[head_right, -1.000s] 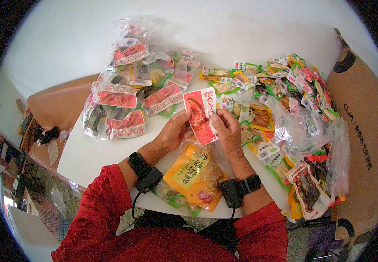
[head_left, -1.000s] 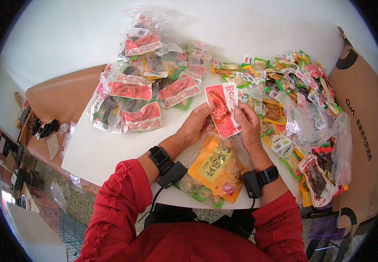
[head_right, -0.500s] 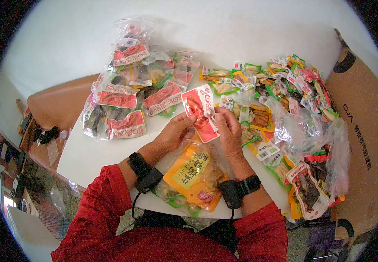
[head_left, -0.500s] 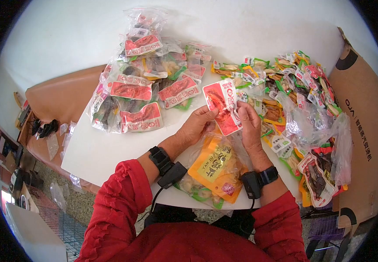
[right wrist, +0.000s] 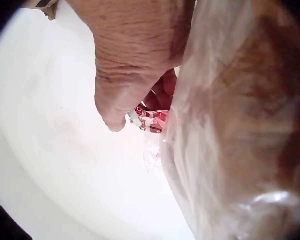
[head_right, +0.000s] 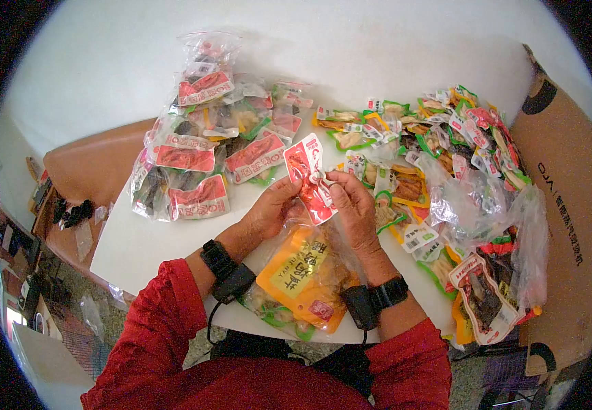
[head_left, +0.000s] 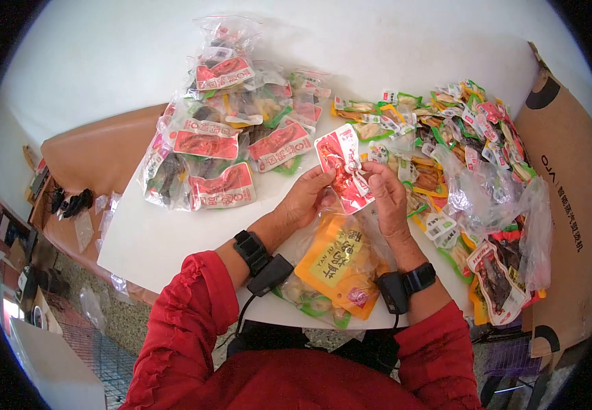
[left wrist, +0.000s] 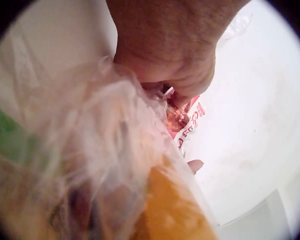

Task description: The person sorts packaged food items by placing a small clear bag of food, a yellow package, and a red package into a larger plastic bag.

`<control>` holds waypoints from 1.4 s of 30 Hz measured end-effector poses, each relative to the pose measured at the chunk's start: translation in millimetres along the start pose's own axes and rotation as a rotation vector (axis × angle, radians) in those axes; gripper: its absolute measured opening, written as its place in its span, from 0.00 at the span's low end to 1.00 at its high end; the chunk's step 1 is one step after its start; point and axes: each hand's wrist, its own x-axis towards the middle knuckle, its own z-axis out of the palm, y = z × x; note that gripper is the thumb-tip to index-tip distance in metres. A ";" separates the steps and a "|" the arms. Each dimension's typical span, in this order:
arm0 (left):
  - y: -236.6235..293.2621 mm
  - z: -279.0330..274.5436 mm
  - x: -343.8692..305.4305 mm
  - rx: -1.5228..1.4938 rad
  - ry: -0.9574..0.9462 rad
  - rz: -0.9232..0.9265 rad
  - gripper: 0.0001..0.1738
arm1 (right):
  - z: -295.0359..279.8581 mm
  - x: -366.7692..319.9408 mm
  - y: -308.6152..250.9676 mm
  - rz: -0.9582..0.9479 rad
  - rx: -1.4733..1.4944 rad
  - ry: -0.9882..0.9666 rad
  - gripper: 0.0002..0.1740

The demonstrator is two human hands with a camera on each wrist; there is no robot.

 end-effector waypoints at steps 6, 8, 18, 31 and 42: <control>4.7 6.8 -4.0 0.019 0.010 0.008 0.10 | -1.4 3.7 12.6 -0.066 -0.245 0.086 0.11; 5.3 9.4 -5.2 0.025 0.012 0.011 0.10 | -1.9 3.9 14.4 -0.078 -0.274 0.108 0.10; 8.2 11.8 -8.4 0.143 0.010 0.019 0.08 | -4.9 4.2 8.9 -0.151 -0.431 0.121 0.12; 10.0 11.7 -9.3 0.232 -0.093 -0.010 0.16 | -30.4 13.0 32.1 0.502 1.124 0.050 0.19; 17.5 25.9 -14.7 0.089 -0.125 0.060 0.31 | -16.4 11.4 6.0 0.279 0.443 0.035 0.15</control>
